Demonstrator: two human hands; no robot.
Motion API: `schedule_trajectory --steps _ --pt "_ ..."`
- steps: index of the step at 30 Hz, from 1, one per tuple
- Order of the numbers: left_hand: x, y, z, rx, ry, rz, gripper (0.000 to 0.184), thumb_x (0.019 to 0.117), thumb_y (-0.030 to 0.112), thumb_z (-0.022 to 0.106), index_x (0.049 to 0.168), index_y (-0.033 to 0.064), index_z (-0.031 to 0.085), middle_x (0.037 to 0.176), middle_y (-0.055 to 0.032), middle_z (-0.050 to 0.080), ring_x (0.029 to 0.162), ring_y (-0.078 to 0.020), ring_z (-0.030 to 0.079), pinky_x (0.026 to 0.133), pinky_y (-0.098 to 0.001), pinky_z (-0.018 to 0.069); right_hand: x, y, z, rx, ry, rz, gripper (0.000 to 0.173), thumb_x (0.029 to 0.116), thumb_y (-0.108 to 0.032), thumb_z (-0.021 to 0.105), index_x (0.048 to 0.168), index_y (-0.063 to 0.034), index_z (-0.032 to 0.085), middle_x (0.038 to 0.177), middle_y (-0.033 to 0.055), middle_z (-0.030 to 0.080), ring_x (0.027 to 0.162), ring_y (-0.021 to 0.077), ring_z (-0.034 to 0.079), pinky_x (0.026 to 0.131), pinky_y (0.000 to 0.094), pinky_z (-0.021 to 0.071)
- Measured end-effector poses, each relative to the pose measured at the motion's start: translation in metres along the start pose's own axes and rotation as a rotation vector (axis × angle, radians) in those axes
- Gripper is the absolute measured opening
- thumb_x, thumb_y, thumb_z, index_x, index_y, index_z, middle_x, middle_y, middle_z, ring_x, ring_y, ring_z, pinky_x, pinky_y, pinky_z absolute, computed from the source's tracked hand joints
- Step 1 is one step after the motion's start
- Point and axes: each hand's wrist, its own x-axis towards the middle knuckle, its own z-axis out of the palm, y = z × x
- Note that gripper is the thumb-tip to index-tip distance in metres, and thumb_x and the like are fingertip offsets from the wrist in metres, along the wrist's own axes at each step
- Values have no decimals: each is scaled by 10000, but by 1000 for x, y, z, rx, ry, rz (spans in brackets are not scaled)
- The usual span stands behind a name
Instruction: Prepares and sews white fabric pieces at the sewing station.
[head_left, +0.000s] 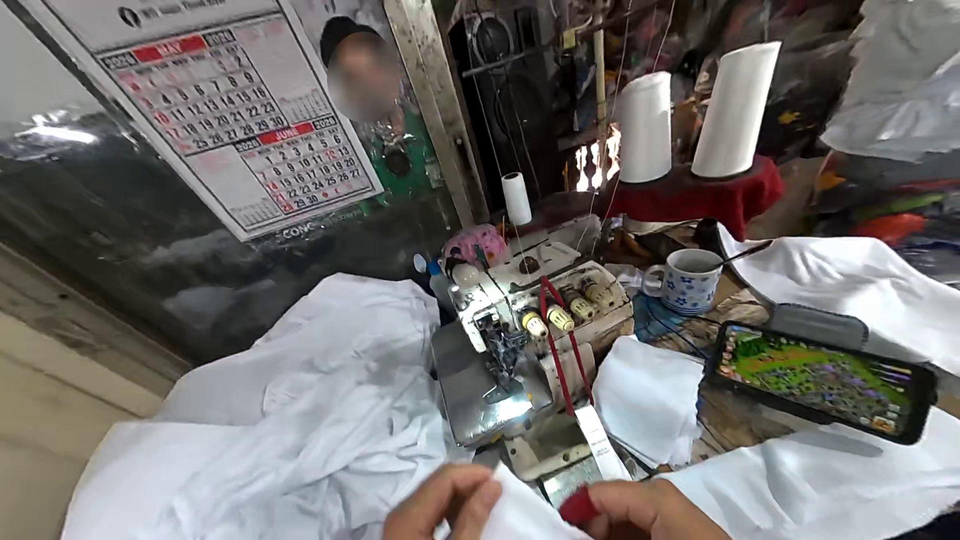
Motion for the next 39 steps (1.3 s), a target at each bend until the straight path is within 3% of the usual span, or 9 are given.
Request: schedule_trajectory --steps 3,8,12,16,26,29,32,36,39 --pt "59 -5 -8 224 70 174 162 1005 249 660 1040 112 739 922 24 727 822 -87 698 750 -295 623 39 -1 1 45 112 25 254 992 -267 694 1206 -131 707 912 -4 743 614 144 700 530 347 635" --pt "93 -47 5 703 109 126 311 912 566 658 932 271 754 852 122 649 817 -69 622 798 -411 512 62 37 12 172 206 202 237 980 -319 701 1060 -97 719 841 40 729 568 185 687 507 366 621" --pt "77 -35 21 673 64 226 224 972 403 643 971 228 782 840 65 649 773 -72 625 670 -273 552 52 41 17 188 217 133 209 992 -285 694 1051 -85 698 820 35 712 565 174 678 493 354 614" --pt "71 -46 25 650 130 266 256 1025 310 544 1063 216 778 993 18 676 987 -152 623 845 -354 526 53 33 10 230 297 138 205 989 -269 703 1070 -81 696 828 45 719 559 192 676 459 361 599" --pt "67 -36 18 613 136 162 256 1006 353 569 1014 197 771 983 17 674 963 -159 627 833 -381 525 72 32 19 307 380 163 211 981 -279 710 965 -69 718 767 46 738 558 177 685 467 326 586" --pt "101 -64 6 674 145 134 282 976 430 563 980 221 752 1002 10 667 996 -209 624 844 -466 524 102 39 27 325 474 133 317 970 -334 708 805 -64 685 645 54 668 516 179 656 470 335 580" --pt "121 -79 -8 721 76 7 341 980 465 504 1021 179 685 1254 -101 607 1203 -325 561 971 -570 476 120 44 31 216 569 134 430 966 -393 656 645 -115 582 558 29 576 485 170 615 466 348 549" --pt "110 -70 -25 785 76 -111 369 1021 398 506 1127 66 626 860 -131 672 756 -316 680 635 -560 551 98 43 32 171 475 37 375 988 -397 663 750 -109 633 616 17 584 511 154 601 469 340 540" --pt "70 -42 -30 821 117 -22 260 920 206 590 1112 34 629 809 -155 677 669 -352 670 536 -574 516 80 31 26 176 200 -31 297 1022 -375 636 994 -84 689 843 22 721 713 145 715 625 343 628"
